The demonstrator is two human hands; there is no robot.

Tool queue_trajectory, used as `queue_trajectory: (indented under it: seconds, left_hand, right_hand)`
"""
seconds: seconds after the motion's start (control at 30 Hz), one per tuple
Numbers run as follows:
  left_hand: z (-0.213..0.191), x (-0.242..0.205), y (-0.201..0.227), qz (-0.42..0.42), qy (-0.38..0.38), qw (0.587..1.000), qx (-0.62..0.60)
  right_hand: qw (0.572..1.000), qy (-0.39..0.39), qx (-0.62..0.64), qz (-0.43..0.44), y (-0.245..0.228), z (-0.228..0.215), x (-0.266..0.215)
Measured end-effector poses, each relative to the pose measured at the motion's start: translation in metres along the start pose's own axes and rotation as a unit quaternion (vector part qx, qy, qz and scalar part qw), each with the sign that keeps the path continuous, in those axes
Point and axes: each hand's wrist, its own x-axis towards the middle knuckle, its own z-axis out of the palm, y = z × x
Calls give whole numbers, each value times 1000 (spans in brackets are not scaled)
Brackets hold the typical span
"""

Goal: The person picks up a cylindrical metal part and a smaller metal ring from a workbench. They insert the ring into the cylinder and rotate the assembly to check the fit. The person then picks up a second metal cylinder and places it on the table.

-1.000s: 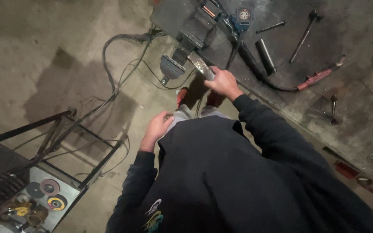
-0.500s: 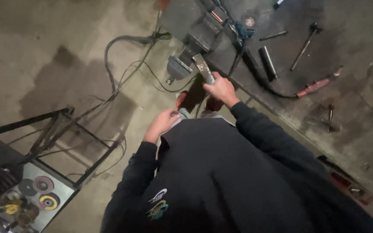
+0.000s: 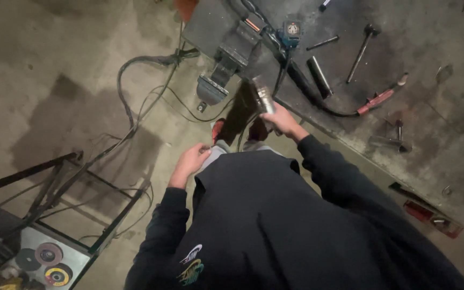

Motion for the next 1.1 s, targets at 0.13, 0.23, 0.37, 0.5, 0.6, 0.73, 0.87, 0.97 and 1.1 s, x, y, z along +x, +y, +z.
queue_trajectory:
  seconds: [0.13, 0.23, 0.37, 0.5, 0.6, 0.73, 0.87, 0.97, 1.1]
  left_hand:
    - [1, 1, -6, -7, -12, 1000, 0]
    - [0, 4, -3, -10, -15, 1000, -14]
    - [0, 3, 3, -9, -10, 1000, -5]
    - [4, 2, -2, 1, 0, 1000, -21]
    - [9, -2, -8, -2, 11, 1000, -25]
    - [14, -9, -10, -15, 22, 999, -19]
    - [17, -11, -8, -27, 22, 999, -17]
    - [18, -15, -2, -45, 17, 999, -18]
    - [21, -14, -2, -35, 28, 999, -26]
  right_hand:
    - [972, -50, 225, 35, 7, -25, 1]
    - [981, -71, 181, -1, 8, -48, 17]
    - [994, -57, 83, -39, -16, -49, 13]
    - [999, -31, -8, -30, -24, -47, 20]
    - [998, -38, -9, -43, -29, -47, 25]
    - [998, -20, -47, -47, -45, -54, 28]
    - [977, 5, -165, -137, -47, -69, 46]
    - [973, -23, -184, -138, -74, -76, 50]
    - [975, -105, -166, -103, -78, -87, 87]
